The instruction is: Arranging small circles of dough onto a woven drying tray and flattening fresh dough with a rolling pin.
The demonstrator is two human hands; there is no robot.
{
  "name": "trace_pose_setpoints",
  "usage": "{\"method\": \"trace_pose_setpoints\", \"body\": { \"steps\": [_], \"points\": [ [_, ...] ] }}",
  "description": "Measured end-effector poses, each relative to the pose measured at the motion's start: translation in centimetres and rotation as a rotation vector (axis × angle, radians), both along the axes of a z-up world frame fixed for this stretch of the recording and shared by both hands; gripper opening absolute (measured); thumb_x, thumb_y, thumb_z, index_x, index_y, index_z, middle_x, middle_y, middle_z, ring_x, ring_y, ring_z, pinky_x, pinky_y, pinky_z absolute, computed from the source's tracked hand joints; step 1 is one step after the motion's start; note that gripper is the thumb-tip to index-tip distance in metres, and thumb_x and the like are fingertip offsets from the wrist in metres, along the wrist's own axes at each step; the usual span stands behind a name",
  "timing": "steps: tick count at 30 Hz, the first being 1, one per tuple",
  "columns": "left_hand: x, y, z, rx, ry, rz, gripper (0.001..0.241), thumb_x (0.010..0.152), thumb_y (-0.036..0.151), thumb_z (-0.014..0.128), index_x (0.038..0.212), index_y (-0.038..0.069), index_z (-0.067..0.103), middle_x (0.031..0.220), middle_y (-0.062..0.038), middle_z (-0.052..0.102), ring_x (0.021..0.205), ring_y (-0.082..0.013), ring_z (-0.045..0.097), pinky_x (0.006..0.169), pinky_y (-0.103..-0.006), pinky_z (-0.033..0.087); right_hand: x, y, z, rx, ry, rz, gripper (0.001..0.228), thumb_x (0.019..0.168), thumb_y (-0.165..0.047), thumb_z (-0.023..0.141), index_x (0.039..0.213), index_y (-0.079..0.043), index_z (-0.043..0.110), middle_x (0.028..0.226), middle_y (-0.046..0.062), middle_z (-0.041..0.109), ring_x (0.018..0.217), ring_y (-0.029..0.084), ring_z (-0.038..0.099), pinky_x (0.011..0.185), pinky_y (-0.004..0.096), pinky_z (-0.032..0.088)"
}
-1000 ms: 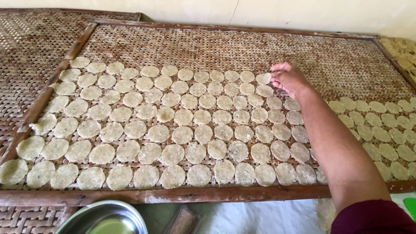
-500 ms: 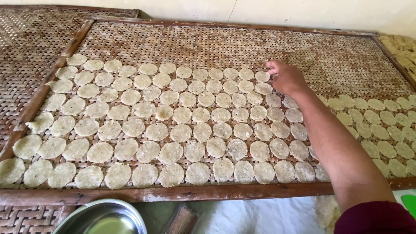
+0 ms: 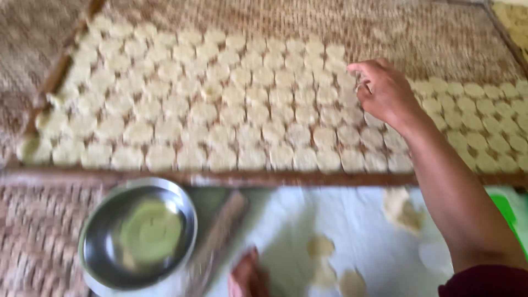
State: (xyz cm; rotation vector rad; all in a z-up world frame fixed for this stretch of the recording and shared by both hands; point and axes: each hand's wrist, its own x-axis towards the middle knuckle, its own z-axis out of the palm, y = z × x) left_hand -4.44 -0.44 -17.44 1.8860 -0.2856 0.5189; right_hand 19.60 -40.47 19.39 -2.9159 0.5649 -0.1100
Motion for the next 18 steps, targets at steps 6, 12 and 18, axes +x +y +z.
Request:
{"method": "trace_pose_setpoints", "body": {
  "steps": [6,12,18],
  "points": [
    [7.1,-0.8,25.0,-0.273,0.147,-0.135,0.051,0.096,-0.014,0.043,0.143,0.005,0.044,0.136,-0.023,0.055,0.079,-0.0166,0.068,0.06,-0.025,0.056,-13.1,8.1,-0.1,0.347,-0.108,0.18,0.026,0.094,-0.014,0.068,0.12,-0.015,0.067,0.122,0.008,0.069,0.094,0.021,0.07,0.074,0.037,0.064],
    [7.1,0.2,25.3,-0.262,0.177,-0.232,0.059,0.087,-0.018,0.037,0.14,0.005,0.047,0.134,-0.015,0.06,0.079,-0.0163,0.068,0.062,-0.0265,0.056,-19.3,12.7,-5.4,0.519,-0.065,0.151,0.024,0.085,-0.018,0.076,0.108,-0.014,0.068,0.101,0.005,0.076,0.092,0.018,0.075,0.077,0.034,0.065],
    [7.1,0.1,24.6,-0.245,0.179,-0.245,0.061,0.08,-0.019,0.041,0.135,0.006,0.049,0.132,-0.012,0.061,0.079,-0.0166,0.066,0.064,-0.0285,0.055,-19.9,17.4,-6.9,0.516,0.074,0.178,0.014,0.09,-0.02,0.073,0.101,-0.013,0.067,0.097,0.003,0.073,0.088,0.016,0.076,0.079,0.028,0.066]
  ]
}}
